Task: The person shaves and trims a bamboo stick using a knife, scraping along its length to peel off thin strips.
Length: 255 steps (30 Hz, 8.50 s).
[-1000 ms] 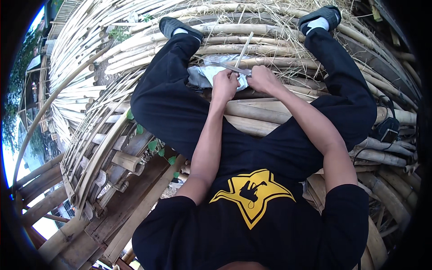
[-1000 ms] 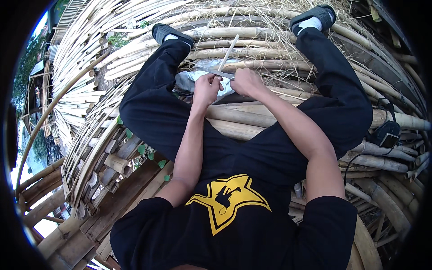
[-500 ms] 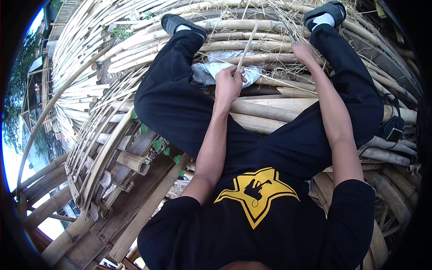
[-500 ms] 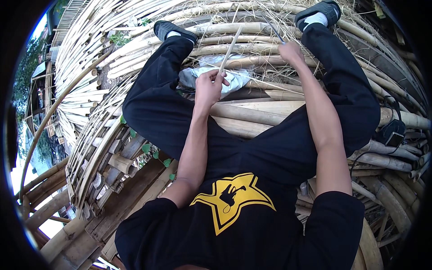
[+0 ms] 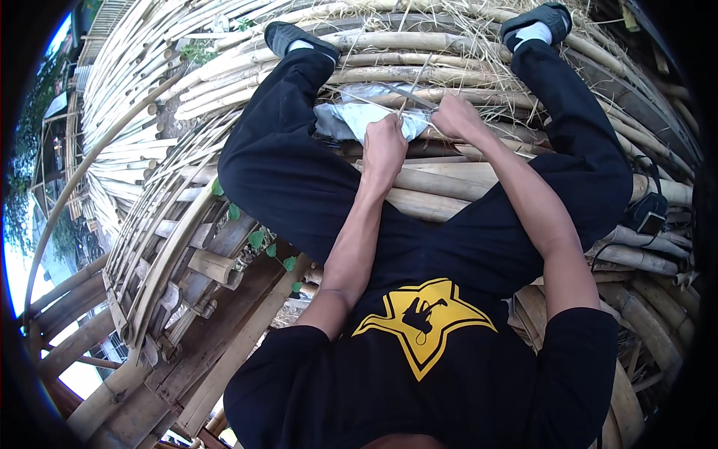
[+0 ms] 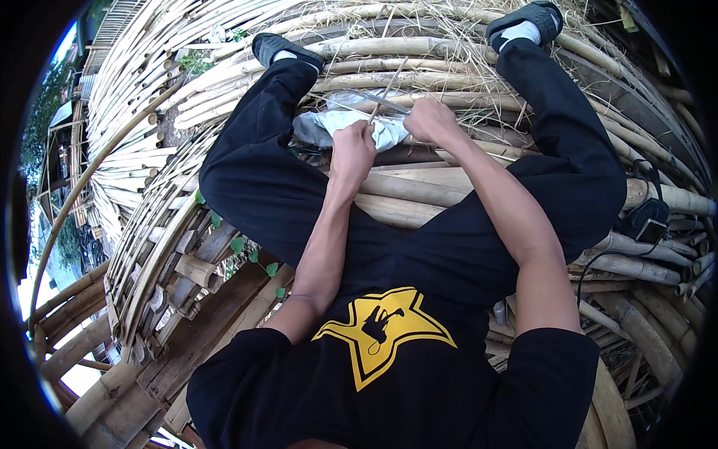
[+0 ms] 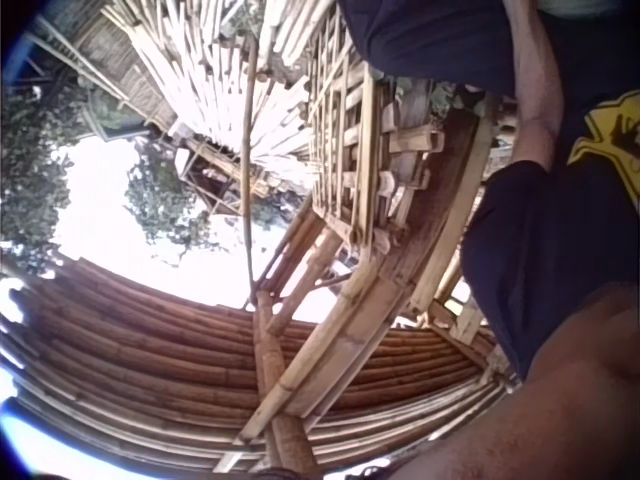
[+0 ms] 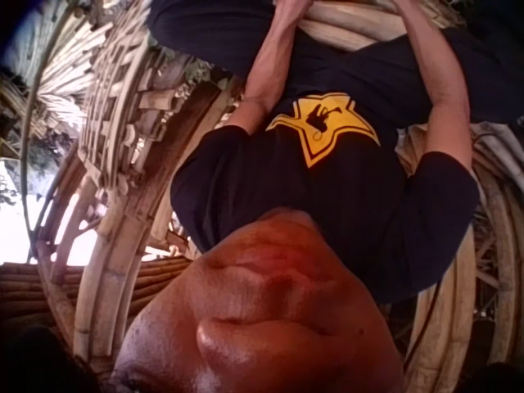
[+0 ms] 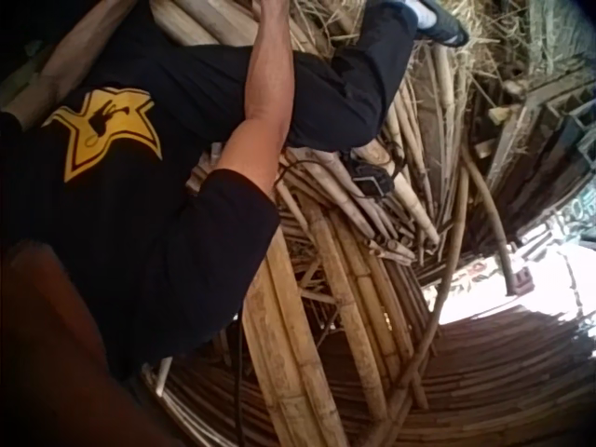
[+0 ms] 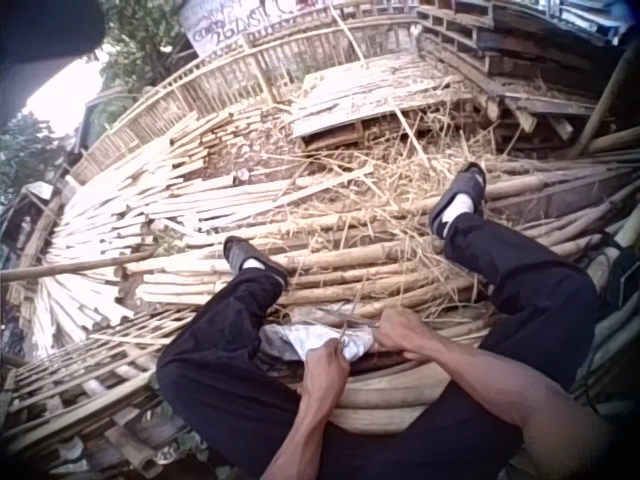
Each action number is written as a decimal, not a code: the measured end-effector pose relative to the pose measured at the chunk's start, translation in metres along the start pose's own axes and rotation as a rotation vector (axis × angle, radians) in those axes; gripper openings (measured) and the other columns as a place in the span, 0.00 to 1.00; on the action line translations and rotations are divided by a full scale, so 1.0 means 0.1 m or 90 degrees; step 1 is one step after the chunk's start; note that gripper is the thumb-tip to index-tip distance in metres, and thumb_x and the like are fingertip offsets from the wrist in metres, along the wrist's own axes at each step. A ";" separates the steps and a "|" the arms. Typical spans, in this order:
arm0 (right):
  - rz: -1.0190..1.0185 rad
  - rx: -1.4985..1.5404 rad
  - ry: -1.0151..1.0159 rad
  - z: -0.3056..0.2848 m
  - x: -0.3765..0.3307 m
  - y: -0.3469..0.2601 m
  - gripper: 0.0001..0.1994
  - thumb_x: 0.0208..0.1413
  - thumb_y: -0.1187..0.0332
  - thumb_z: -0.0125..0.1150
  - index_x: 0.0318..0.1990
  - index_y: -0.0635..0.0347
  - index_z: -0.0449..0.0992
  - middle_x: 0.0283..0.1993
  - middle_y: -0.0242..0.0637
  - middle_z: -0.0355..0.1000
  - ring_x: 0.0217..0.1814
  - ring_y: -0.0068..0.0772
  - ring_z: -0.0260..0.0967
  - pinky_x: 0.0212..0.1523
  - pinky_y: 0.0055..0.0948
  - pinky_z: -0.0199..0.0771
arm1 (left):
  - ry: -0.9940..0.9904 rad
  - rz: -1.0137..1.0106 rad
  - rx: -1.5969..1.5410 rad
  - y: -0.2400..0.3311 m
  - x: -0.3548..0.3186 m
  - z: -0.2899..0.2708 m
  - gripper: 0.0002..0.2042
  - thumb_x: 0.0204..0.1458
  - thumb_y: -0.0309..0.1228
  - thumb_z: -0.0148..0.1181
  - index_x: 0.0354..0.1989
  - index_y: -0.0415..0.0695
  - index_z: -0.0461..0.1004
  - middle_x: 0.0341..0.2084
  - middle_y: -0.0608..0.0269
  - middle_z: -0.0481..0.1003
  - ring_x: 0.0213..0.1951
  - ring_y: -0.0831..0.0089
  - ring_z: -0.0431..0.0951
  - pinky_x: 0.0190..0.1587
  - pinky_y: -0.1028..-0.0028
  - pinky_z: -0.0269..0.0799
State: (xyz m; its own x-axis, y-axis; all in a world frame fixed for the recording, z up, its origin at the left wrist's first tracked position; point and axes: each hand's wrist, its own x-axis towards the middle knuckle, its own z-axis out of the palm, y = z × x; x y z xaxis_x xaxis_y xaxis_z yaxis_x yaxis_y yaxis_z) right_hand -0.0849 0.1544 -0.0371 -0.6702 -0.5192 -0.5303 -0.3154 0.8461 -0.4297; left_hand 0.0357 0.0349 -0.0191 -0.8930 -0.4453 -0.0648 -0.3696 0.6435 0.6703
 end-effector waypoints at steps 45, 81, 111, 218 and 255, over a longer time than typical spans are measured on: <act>-0.019 0.074 -0.020 0.04 -0.16 -0.17 0.16 0.39 0.67 0.52 0.28 0.75 0.76 0.30 0.62 0.72 0.35 0.56 0.74 0.40 0.44 0.74 | -0.206 -0.306 -0.464 -0.12 0.23 -0.11 0.12 0.63 0.34 0.40 0.32 0.41 0.66 0.12 0.72 0.61 0.07 0.86 0.51 0.09 0.81 0.47; 0.030 0.052 0.024 0.08 0.20 0.21 0.17 0.42 0.64 0.50 0.33 0.71 0.77 0.37 0.59 0.73 0.43 0.57 0.72 0.46 0.45 0.71 | -0.216 -0.238 -0.381 -0.21 0.11 0.01 0.15 0.64 0.36 0.41 0.28 0.41 0.68 0.13 0.75 0.59 0.14 0.87 0.54 0.16 0.81 0.49; 0.239 0.099 0.112 -0.14 0.60 1.14 0.21 0.47 0.61 0.49 0.42 0.70 0.76 0.46 0.58 0.72 0.51 0.54 0.70 0.51 0.43 0.68 | -0.224 -0.190 -0.410 -0.07 -0.02 -0.32 0.10 0.62 0.32 0.46 0.36 0.38 0.71 0.13 0.76 0.60 0.11 0.89 0.53 0.12 0.84 0.46; -0.152 0.191 0.085 -0.31 0.35 0.60 0.23 0.59 0.48 0.47 0.36 0.64 0.74 0.25 0.49 0.70 0.25 0.46 0.65 0.31 0.38 0.64 | -0.375 -0.280 -0.628 -0.14 0.37 0.02 0.16 0.63 0.42 0.41 0.33 0.41 0.66 0.13 0.71 0.60 0.10 0.82 0.55 0.11 0.80 0.53; -0.220 0.161 0.156 -0.74 -0.11 0.16 0.24 0.56 0.46 0.51 0.38 0.62 0.76 0.25 0.48 0.71 0.27 0.45 0.68 0.32 0.38 0.66 | -0.296 -0.183 -0.494 0.14 0.74 -0.16 0.33 0.57 0.60 0.37 0.17 0.39 0.67 0.04 0.70 0.53 0.05 0.73 0.60 0.11 0.75 0.61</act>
State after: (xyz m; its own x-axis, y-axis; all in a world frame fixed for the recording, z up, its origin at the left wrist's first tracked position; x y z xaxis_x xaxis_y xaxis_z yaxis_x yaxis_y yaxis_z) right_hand -0.1321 0.1827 0.0155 -0.7030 -0.6951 -0.1502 -0.3951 0.5574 -0.7302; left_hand -0.0318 0.0010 -0.0030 -0.8690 -0.1217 -0.4796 -0.4668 -0.1199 0.8762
